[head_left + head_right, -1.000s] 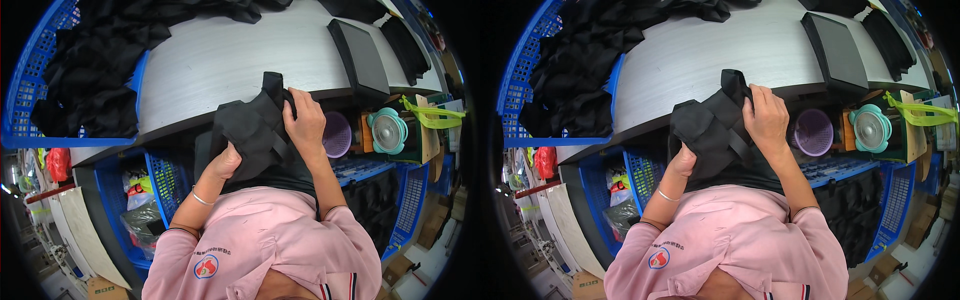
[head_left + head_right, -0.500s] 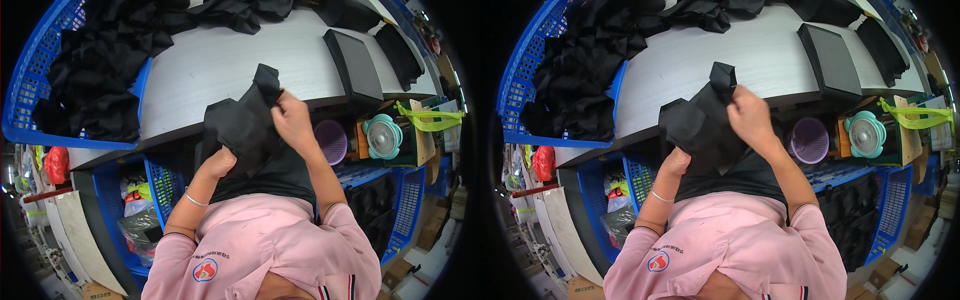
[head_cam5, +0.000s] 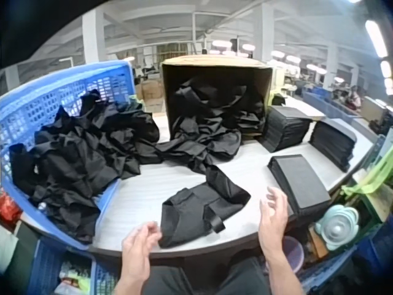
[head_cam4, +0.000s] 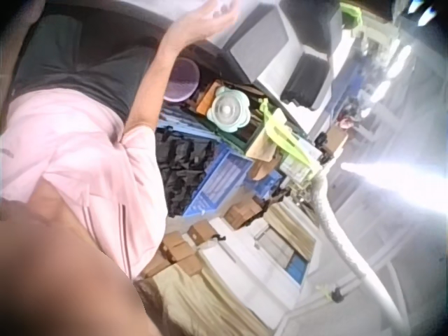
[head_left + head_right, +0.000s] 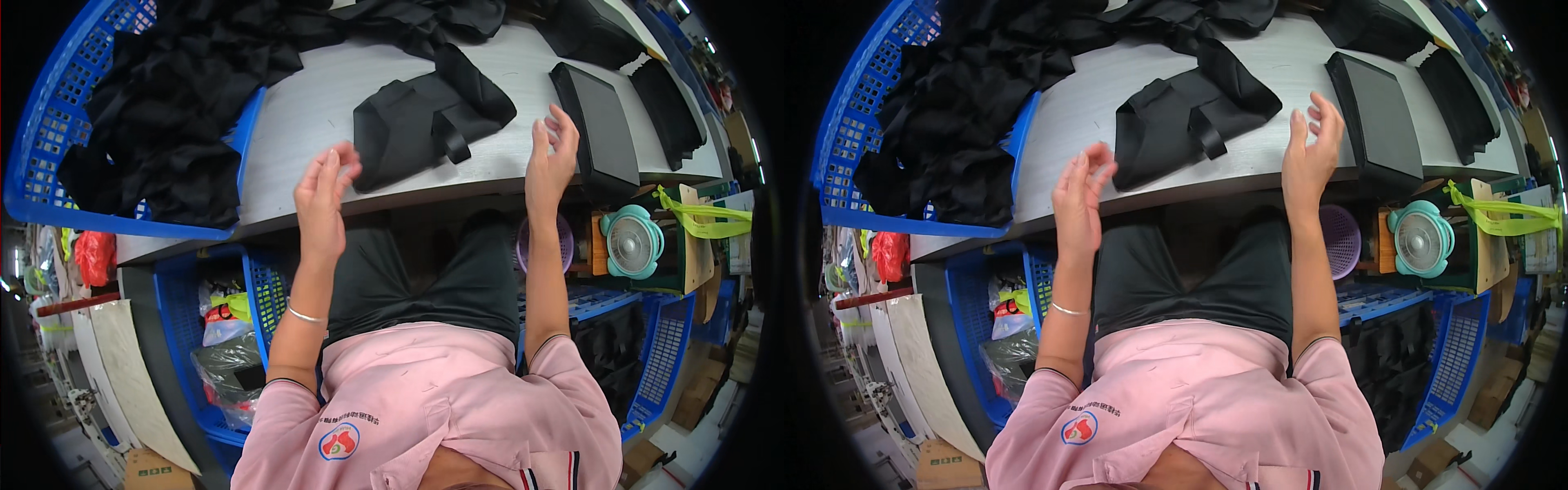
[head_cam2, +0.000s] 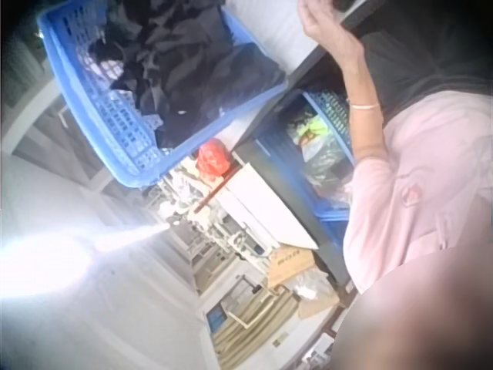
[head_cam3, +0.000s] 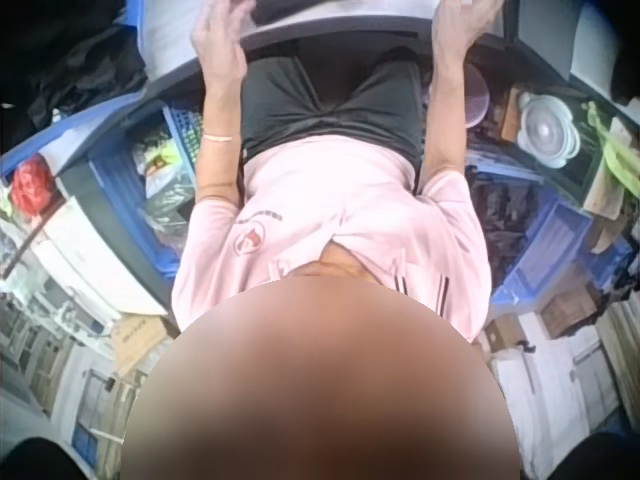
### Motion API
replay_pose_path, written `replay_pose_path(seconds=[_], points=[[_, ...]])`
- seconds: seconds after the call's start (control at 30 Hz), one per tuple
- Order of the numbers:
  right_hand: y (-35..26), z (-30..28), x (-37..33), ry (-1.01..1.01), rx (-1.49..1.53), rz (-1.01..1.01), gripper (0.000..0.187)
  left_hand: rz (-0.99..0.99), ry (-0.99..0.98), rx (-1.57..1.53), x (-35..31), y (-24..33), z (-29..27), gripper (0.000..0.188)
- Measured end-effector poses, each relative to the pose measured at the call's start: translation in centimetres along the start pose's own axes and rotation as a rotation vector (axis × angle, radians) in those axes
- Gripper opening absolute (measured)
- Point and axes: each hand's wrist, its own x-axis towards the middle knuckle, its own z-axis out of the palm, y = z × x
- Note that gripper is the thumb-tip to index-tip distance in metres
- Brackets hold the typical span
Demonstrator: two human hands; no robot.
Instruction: Inspecting and folding black fabric components in a factory setting.
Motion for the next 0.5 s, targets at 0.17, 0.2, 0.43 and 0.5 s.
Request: replay_pose_path(seconds=[0.17, 0.2, 0.43, 0.5], points=[[-2.9, -0.4, -5.0, -0.356, 0.341, 0.37, 0.019, 0.327, 0.118, 0.433, 8.7, 0.6, -0.5, 0.05], [-3.4, 0.2, -6.0, -0.457, 0.368, 0.387, 0.019, 0.208, 0.064, 0.455, 10.6, 0.5, -0.2, 0.054], [-3.2, 2.0, -7.6, -0.559, 0.502, 0.569, 0.039, -0.188, -0.176, 0.445, 12.5, -0.1, 2.1, 0.065], [-2.7, 1.0, -7.1, -0.592, 0.72, 0.751, 0.045, -0.372, -0.245, 0.211, 10.7, -0.3, 2.6, 0.06]])
